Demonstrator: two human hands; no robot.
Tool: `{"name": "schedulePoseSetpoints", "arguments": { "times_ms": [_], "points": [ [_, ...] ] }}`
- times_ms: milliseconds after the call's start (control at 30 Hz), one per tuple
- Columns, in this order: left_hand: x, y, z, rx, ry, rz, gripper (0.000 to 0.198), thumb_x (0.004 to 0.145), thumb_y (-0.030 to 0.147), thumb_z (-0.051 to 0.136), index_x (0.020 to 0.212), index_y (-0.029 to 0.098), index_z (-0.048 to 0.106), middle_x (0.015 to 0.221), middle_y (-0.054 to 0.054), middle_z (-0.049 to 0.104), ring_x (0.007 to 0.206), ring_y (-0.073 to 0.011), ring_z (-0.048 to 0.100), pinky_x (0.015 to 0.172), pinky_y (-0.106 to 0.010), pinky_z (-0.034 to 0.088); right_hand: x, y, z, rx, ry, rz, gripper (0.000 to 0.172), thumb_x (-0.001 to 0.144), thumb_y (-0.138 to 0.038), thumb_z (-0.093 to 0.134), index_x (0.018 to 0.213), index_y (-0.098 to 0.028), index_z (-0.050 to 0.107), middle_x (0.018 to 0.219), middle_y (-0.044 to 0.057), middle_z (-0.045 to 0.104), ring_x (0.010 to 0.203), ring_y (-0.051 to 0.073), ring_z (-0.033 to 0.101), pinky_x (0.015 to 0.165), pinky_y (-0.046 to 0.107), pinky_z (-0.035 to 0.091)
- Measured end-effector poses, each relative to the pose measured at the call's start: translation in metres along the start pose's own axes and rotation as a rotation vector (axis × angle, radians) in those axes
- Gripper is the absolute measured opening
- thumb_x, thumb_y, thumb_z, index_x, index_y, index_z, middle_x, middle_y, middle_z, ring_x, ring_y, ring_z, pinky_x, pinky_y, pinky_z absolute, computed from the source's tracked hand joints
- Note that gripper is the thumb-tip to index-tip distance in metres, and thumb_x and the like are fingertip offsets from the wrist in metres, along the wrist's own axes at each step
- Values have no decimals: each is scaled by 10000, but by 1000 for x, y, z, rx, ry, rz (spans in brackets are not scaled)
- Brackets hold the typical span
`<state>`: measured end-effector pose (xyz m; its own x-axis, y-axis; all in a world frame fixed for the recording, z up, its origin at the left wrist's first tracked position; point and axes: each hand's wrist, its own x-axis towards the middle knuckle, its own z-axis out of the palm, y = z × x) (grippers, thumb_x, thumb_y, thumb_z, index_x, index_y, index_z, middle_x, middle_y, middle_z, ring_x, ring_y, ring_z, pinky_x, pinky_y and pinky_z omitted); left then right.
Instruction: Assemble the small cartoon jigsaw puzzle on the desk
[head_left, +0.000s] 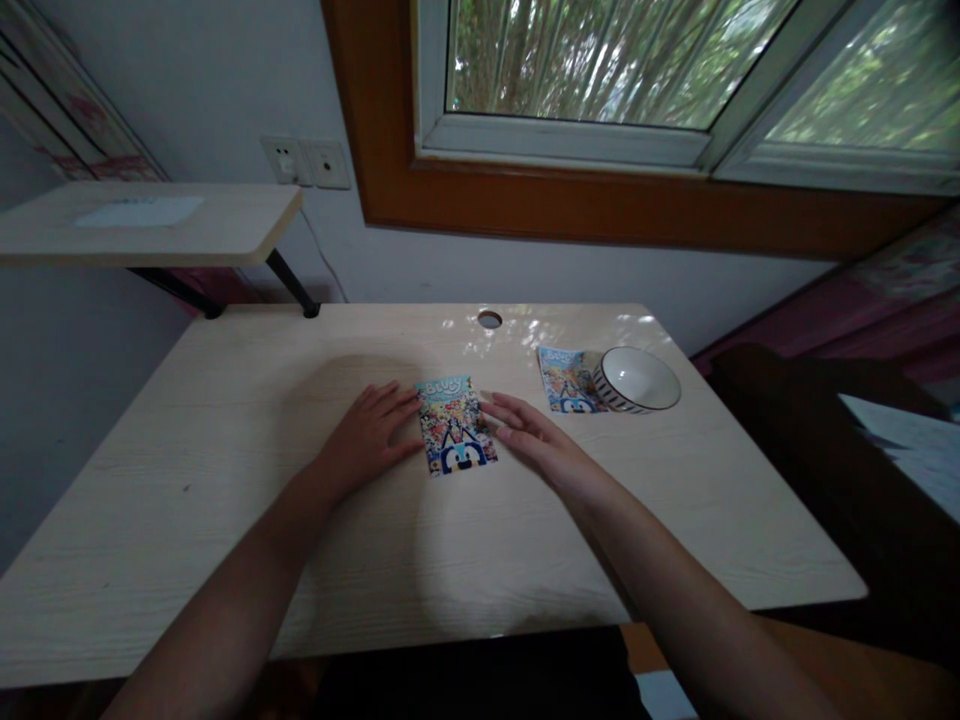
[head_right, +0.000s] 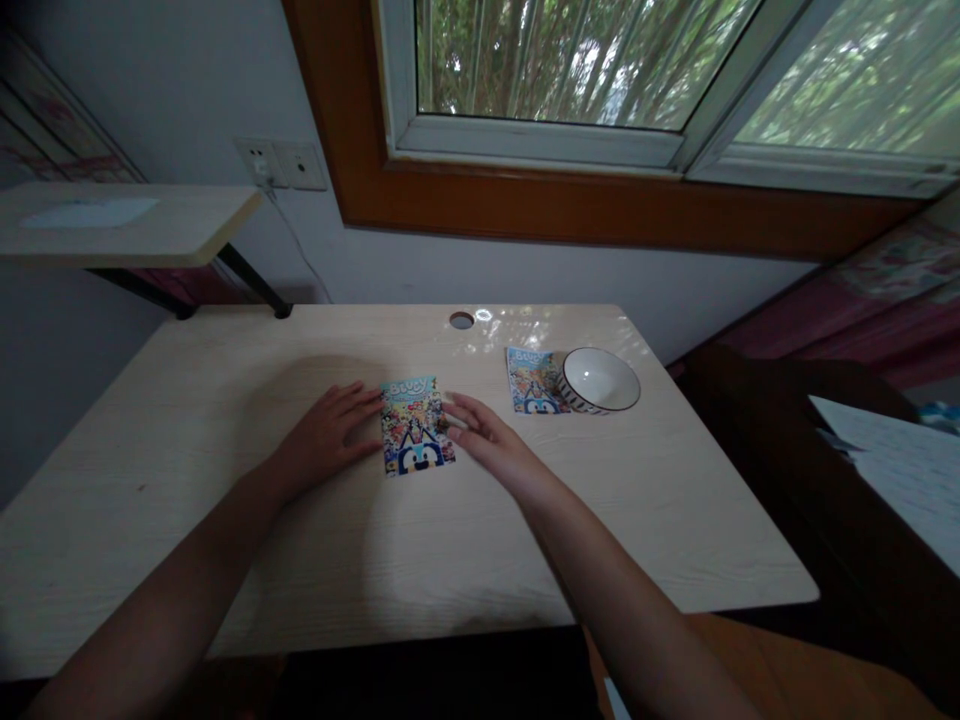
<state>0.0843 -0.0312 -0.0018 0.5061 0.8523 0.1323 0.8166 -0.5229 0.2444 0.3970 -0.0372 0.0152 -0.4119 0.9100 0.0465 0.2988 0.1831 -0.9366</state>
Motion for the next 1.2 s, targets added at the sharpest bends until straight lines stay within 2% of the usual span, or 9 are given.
{"name": "schedulePoseSetpoints", "arguments": {
  "times_ms": [167,333,467,633,767,900,1067,1200],
  "points": [
    [0,0,0,6,-6,-3,643,1024,626,538,1555,266,499,1643,-67,465,1550,-312,366,1305,-571,232,-2,-4,-2,-10,12,11,557,1055,-187,485,1588,-329,405,1520,83,613,1357,239,638,1073,462,594],
    [-1,-4,4,5,1,12,647,1024,643,524,1562,285,492,1645,-62,464,1550,-311,366,1305,-583,217,-1,8,5,-16,16,-15,571,1045,-226,514,1595,-315,389,1552,111,579,1356,246,638,1031,451,615],
    [-1,-5,4,13,0,8,645,1022,643,526,1560,289,490,1651,-56,455,1549,-309,368,1305,-579,215,-4,19,9,-169,71,-81,577,1023,-321,594,1577,-319,434,1550,119,580,1387,273,608,1067,497,584],
    [-1,-3,3,11,1,8,638,1023,626,538,1566,296,481,1657,-46,448,1553,-309,363,1306,-570,225,-6,14,10,-383,134,-159,529,1019,-407,614,1528,-297,519,1516,102,607,1390,288,583,1171,534,484],
    [0,-1,1,20,-6,-2,631,1019,617,556,1549,278,508,1645,-56,464,1547,-316,372,1306,-573,232,-3,12,15,-594,89,-275,554,1038,-407,581,1566,-271,482,1579,95,549,1453,292,507,1218,536,419],
    [0,-2,2,26,-4,9,632,1021,621,547,1545,269,515,1641,-58,470,1548,-315,369,1307,-573,233,-2,15,22,-800,47,-274,610,1030,-448,587,1597,-274,449,1639,85,479,1503,340,438,1229,580,388],
    [1,-3,4,28,-12,1,629,1021,614,550,1551,279,506,1646,-59,463,1550,-324,363,1303,-586,230,-5,13,28,-912,31,-274,607,1051,-471,542,1608,-257,432,1688,92,394,1562,355,355,1235,596,365],
    [0,-3,4,33,-16,8,633,1024,615,545,1552,268,504,1649,-65,458,1550,-329,360,1300,-589,231,-5,13,29,-955,20,-280,616,1062,-472,524,1613,-215,422,1690,111,382,1567,344,354,1246,585,351]
  ]
}}
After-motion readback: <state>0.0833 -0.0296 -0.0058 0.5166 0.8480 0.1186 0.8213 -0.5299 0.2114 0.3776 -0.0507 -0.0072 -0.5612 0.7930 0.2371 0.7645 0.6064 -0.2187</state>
